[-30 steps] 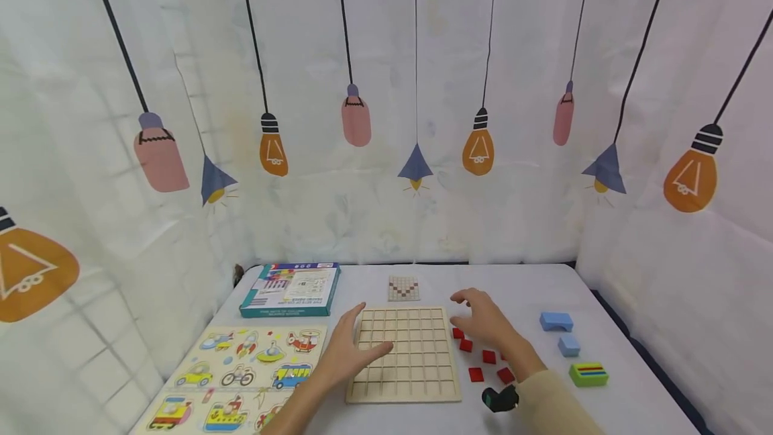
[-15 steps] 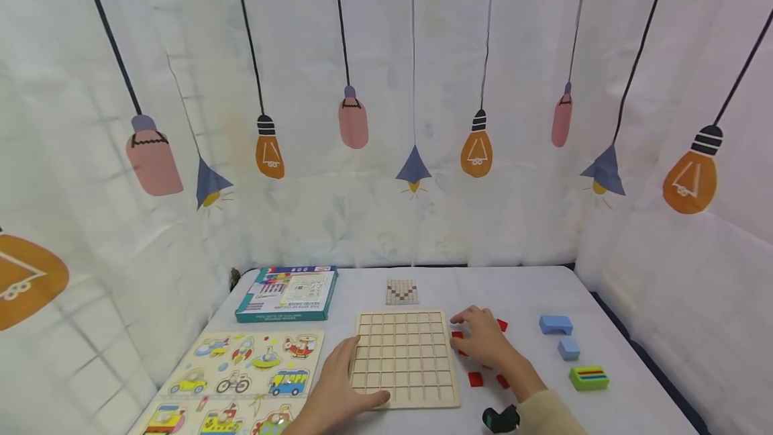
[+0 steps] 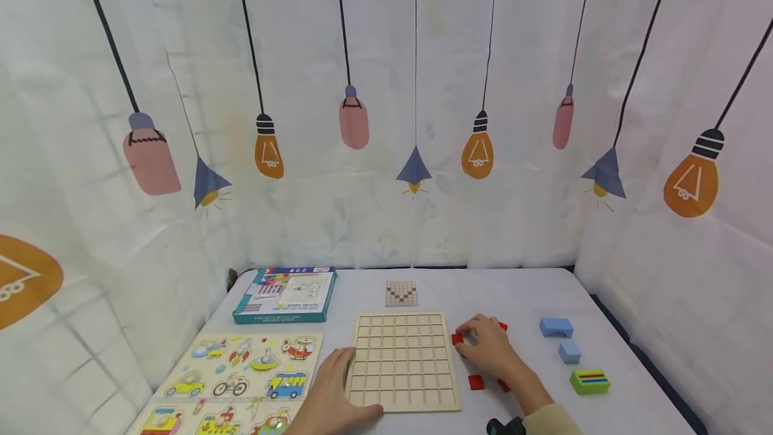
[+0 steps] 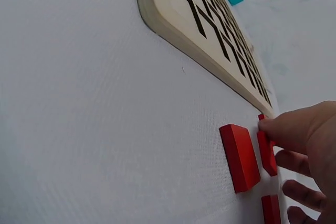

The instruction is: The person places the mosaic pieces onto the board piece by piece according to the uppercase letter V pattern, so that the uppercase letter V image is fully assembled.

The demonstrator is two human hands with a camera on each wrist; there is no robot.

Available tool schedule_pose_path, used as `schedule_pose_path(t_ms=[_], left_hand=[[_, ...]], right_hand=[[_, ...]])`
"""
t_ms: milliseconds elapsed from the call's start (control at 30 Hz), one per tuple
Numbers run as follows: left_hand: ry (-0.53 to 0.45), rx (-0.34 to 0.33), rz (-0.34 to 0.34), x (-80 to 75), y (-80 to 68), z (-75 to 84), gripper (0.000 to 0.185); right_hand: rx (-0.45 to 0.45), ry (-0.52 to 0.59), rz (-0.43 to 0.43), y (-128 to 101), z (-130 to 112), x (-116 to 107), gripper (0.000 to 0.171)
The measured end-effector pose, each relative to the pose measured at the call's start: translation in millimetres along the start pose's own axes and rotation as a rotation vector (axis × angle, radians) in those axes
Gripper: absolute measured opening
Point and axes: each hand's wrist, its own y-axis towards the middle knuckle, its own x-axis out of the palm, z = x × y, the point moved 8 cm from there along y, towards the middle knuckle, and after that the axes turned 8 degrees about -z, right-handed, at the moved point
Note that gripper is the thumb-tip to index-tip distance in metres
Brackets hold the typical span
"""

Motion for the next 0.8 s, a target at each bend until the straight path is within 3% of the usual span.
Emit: schedule_pose_path(t_ms=[333, 800], left_hand=[[0.01, -0.01, -0.005, 2.5, 1.8, -5.0, 0.135], [0.025, -0.01, 0.0, 1.7, 1.9, -5.2, 0.135]], right_hand=[[0.006, -0.003, 0.047, 0.4, 1.0, -0.9, 0.016], [0.013, 0.17, 0.006, -15.9, -4.5, 1.1, 0.019]])
